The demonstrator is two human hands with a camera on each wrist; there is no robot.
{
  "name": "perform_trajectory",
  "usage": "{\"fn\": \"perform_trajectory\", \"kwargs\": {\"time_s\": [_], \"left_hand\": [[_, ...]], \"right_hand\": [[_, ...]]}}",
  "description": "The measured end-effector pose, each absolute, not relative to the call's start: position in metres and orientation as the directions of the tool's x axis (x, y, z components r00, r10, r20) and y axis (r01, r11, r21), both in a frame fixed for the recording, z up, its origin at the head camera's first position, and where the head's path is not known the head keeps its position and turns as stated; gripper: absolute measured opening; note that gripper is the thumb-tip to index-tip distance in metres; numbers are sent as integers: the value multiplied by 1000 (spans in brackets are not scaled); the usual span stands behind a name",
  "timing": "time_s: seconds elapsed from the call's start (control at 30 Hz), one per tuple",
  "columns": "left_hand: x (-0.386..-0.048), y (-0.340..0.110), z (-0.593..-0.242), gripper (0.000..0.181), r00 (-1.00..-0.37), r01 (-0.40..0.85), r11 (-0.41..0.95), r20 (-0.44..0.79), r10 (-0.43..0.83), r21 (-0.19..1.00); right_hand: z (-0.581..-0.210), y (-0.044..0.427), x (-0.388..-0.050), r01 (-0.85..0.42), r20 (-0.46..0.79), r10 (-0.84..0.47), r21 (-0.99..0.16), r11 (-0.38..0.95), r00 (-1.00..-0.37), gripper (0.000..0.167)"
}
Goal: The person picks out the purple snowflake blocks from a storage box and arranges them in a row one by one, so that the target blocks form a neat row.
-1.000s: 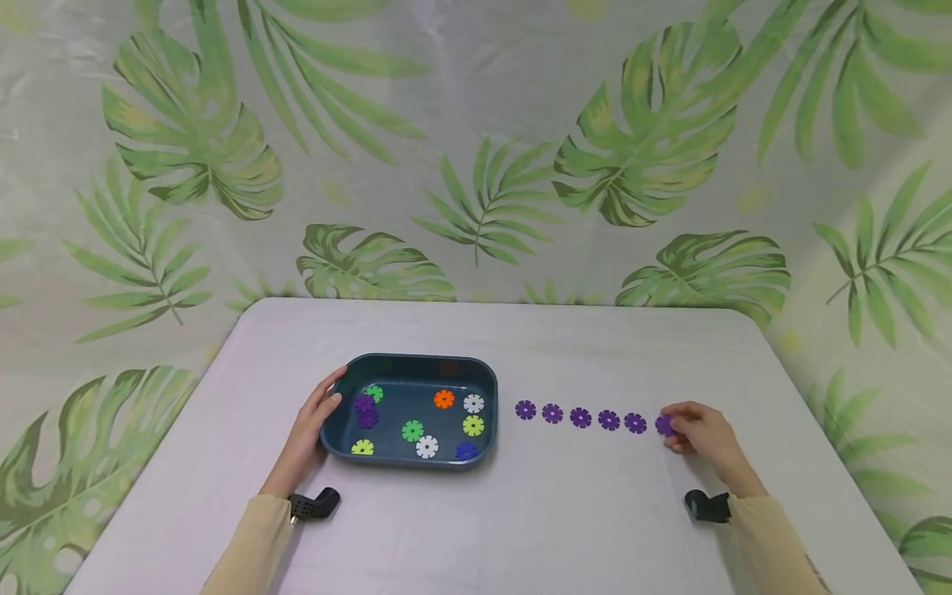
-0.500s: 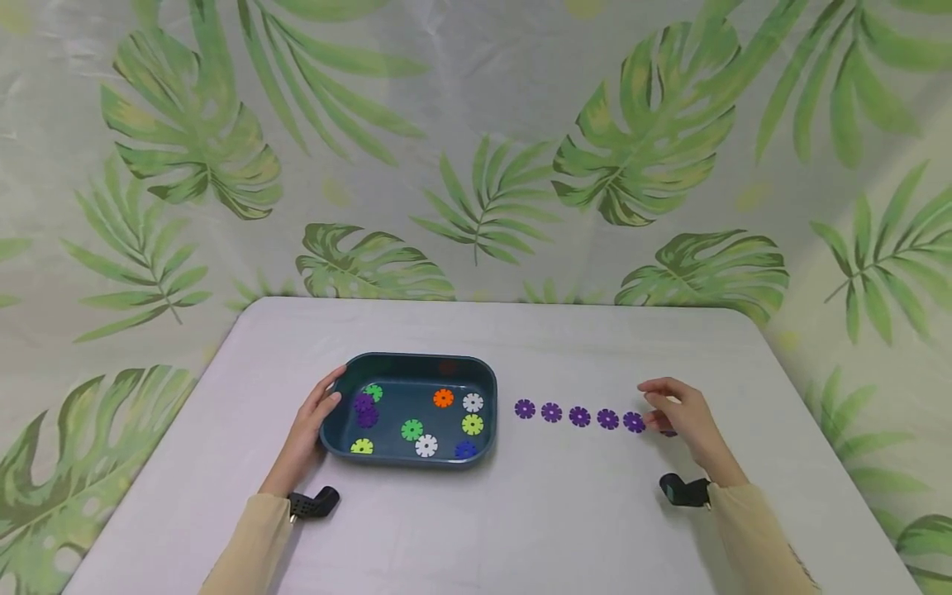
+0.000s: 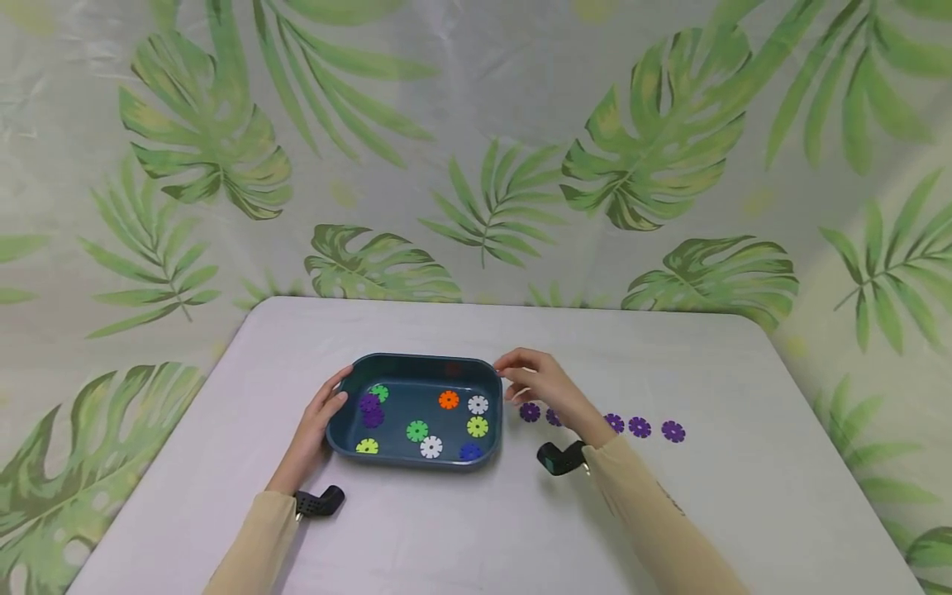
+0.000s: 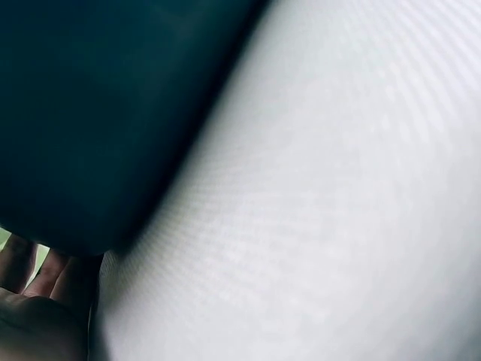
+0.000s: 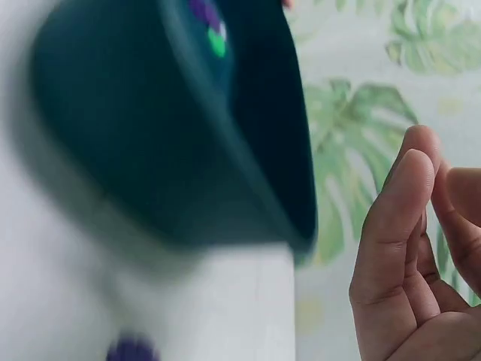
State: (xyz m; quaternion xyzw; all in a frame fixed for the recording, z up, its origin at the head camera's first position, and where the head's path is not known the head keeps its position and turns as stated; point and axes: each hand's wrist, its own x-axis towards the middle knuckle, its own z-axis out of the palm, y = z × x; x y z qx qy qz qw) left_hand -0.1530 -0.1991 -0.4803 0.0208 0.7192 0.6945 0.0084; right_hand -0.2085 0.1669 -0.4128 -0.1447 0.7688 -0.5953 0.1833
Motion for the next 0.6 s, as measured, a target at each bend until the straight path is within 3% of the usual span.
{"fn": "perform_trajectory", "kwargs": {"time_s": [0.3,0.6], "left_hand": [[-153,-200,-481,45,-999,19,49,17,47,999],[-154,-199,-480,46,-998,14,62,11,54,998]], "right_hand": [[-416,70,-213,11,-135,-620,-980,200,-773,29],[-434,11,-222,86,-277,-705,-952,294,-653,28]]}}
